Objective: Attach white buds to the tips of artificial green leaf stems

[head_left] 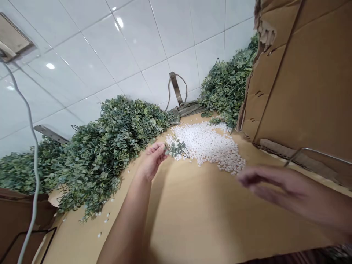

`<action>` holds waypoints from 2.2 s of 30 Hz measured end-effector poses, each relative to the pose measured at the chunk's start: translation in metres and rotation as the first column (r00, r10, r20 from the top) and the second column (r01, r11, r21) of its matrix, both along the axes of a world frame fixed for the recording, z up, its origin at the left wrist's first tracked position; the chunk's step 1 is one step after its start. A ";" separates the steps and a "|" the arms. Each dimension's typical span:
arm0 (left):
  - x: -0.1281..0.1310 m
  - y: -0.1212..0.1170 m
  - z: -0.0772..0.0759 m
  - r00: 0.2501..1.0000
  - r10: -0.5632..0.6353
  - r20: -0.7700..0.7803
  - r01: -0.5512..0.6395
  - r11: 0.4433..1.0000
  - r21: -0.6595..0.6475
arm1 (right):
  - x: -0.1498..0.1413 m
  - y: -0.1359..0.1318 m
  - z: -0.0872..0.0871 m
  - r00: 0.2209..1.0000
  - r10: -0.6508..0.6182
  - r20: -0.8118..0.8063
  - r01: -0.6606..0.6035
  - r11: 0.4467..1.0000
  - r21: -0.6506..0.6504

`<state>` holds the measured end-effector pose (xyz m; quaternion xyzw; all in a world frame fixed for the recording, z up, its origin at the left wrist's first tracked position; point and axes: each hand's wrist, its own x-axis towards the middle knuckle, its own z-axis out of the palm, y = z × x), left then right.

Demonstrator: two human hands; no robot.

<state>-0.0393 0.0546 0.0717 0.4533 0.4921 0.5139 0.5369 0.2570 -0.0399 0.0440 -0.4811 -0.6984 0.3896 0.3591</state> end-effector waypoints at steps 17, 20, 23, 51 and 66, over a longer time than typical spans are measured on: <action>0.025 -0.052 -0.041 0.978 -0.199 0.067 0.208 0.966 -0.155 | -0.078 0.078 -0.025 0.864 0.024 -0.502 -0.256 0.881 -0.398; 0.025 -0.043 -0.050 0.983 -0.181 0.038 0.185 0.961 -0.205 | -0.070 0.080 -0.027 0.867 0.002 -0.498 -0.212 0.907 -0.365; 0.025 -0.028 -0.059 0.987 -0.137 -0.085 0.116 0.969 -0.220 | -0.068 0.078 -0.027 0.884 0.081 -0.460 -0.254 0.909 -0.329; 0.053 0.000 -0.087 0.583 0.116 -0.804 0.260 0.911 0.320 | -0.082 0.075 -0.051 0.933 0.297 -0.205 -0.339 0.917 -0.213; 0.056 -0.007 -0.084 0.906 -0.007 -0.422 0.063 0.991 0.119 | -0.081 0.079 -0.049 0.921 0.224 -0.317 -0.319 0.902 -0.291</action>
